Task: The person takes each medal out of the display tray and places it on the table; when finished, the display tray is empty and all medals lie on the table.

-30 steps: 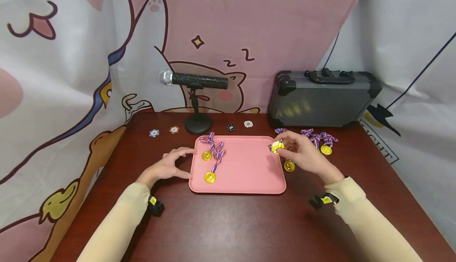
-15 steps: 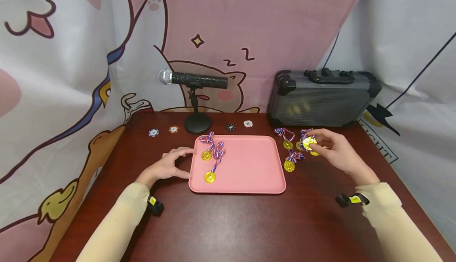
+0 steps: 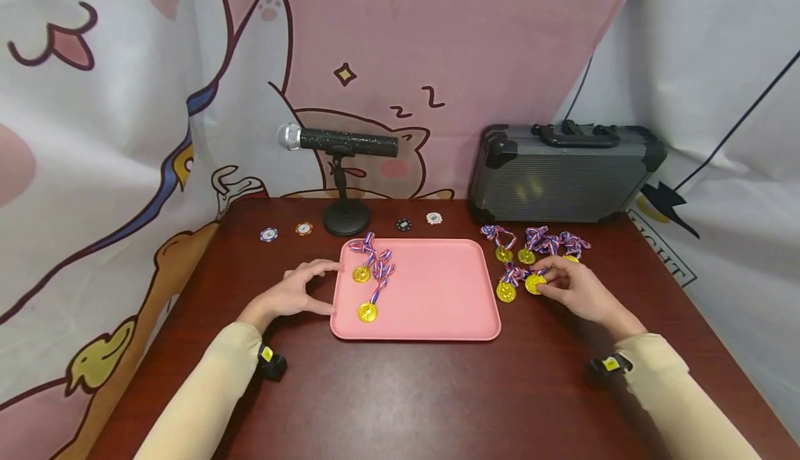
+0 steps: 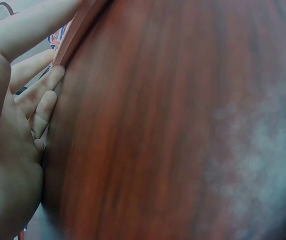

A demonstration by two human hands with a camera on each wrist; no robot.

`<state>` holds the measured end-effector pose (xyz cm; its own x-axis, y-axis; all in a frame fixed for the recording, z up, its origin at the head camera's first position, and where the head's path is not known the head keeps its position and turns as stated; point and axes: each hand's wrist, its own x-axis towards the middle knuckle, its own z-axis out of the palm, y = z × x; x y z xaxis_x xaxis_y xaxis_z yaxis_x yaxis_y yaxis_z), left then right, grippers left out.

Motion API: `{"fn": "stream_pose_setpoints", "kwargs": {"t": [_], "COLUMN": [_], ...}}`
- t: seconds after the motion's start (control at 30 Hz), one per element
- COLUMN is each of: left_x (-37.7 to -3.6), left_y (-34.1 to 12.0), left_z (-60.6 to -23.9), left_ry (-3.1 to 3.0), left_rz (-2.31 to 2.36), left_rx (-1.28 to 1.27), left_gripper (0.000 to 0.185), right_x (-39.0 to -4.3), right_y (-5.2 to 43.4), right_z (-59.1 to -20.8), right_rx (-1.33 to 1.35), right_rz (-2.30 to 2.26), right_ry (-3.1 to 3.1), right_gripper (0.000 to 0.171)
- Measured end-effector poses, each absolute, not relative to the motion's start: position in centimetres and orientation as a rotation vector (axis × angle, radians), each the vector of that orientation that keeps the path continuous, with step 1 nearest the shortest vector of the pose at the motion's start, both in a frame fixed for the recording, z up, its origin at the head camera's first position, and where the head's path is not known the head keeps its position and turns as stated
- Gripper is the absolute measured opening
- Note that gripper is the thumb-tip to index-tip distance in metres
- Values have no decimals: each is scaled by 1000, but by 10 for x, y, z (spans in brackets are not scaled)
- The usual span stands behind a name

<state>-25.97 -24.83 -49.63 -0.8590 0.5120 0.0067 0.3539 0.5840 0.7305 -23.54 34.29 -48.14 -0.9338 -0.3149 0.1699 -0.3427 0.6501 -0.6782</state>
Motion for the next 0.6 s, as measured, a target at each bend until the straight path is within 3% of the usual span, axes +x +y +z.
{"fn": "stream_pose_setpoints", "kwargs": {"t": [0.6], "left_x": [-260], "left_y": [-248], "left_z": [-497], "left_ry": [2618], "left_rz": [1133], "left_rx": [717], "left_gripper": [84], "right_x": [-229], "right_y": [333], "right_z": [-473], "right_rx": [710], "right_rz": [678], "right_ry": [-2840], "right_gripper": [41]}}
